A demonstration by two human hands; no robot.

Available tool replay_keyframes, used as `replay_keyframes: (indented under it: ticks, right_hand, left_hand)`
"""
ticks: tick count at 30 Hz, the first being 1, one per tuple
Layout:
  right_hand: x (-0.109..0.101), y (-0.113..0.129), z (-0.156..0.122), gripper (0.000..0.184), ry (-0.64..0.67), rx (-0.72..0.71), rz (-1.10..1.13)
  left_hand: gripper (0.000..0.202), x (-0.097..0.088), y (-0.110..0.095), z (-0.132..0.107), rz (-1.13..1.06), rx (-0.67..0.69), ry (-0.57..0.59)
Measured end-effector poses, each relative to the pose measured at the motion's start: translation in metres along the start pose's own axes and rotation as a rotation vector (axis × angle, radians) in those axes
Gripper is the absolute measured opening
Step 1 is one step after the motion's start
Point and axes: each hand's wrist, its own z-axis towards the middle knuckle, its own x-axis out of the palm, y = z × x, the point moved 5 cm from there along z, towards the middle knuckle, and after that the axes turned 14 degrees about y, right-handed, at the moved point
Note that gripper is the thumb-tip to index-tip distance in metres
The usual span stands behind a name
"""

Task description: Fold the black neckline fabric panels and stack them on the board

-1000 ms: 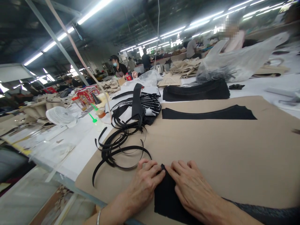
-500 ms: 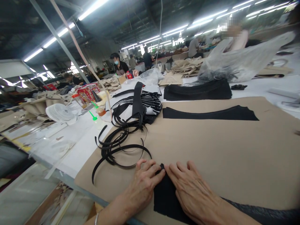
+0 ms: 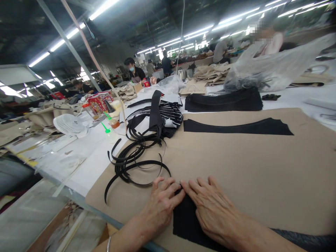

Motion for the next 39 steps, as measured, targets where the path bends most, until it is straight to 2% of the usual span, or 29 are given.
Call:
replay_keyframes:
  ticks: [5,7,10,15,17,19,22,24,29,33,39]
  right_hand:
    - [-0.021,-0.017,0.009,0.073,0.248,0.089,0.196]
    - [-0.026,-0.023,0.002,0.072,0.24,0.103,0.227]
    - [-0.028,-0.027,-0.014,0.063,0.16,0.15,0.223]
    - [-0.032,-0.023,-0.02,0.025,0.18,0.21,0.31]
    - [-0.036,-0.023,-0.017,0.017,0.196,0.222,0.343]
    - [-0.038,-0.024,-0.015,0.016,0.217,0.237,0.365]
    - [-0.039,-0.028,-0.016,0.016,0.264,0.252,0.393]
    - [-0.039,-0.031,-0.019,0.014,0.299,0.266,0.418]
    - [-0.041,-0.039,-0.03,0.007,0.359,0.301,0.453]
    - [-0.045,-0.04,-0.033,0.005,0.341,0.294,0.458]
    - [-0.046,-0.04,-0.034,0.005,0.316,0.29,0.492]
  left_hand:
    - [0.048,-0.002,-0.003,0.001,0.024,-0.034,0.053]
    - [0.05,-0.004,-0.004,0.001,0.033,-0.05,0.063]
    - [0.049,-0.008,-0.006,0.002,0.016,-0.059,0.021]
    - [0.038,-0.02,-0.009,0.006,-0.118,-0.103,-0.128]
    - [0.034,-0.026,-0.013,0.011,-0.187,-0.134,-0.165]
    - [0.03,-0.028,-0.022,0.021,-0.224,-0.124,-0.118]
    - [0.028,-0.022,-0.037,0.037,-0.22,-0.06,0.053]
    - [0.027,-0.017,-0.041,0.044,-0.203,-0.052,0.126]
    - [0.026,-0.017,-0.04,0.05,-0.177,-0.028,0.137]
    - [0.032,-0.019,-0.048,0.053,-0.173,0.003,0.137]
    - [0.034,-0.011,-0.056,0.06,-0.254,-0.032,0.192]
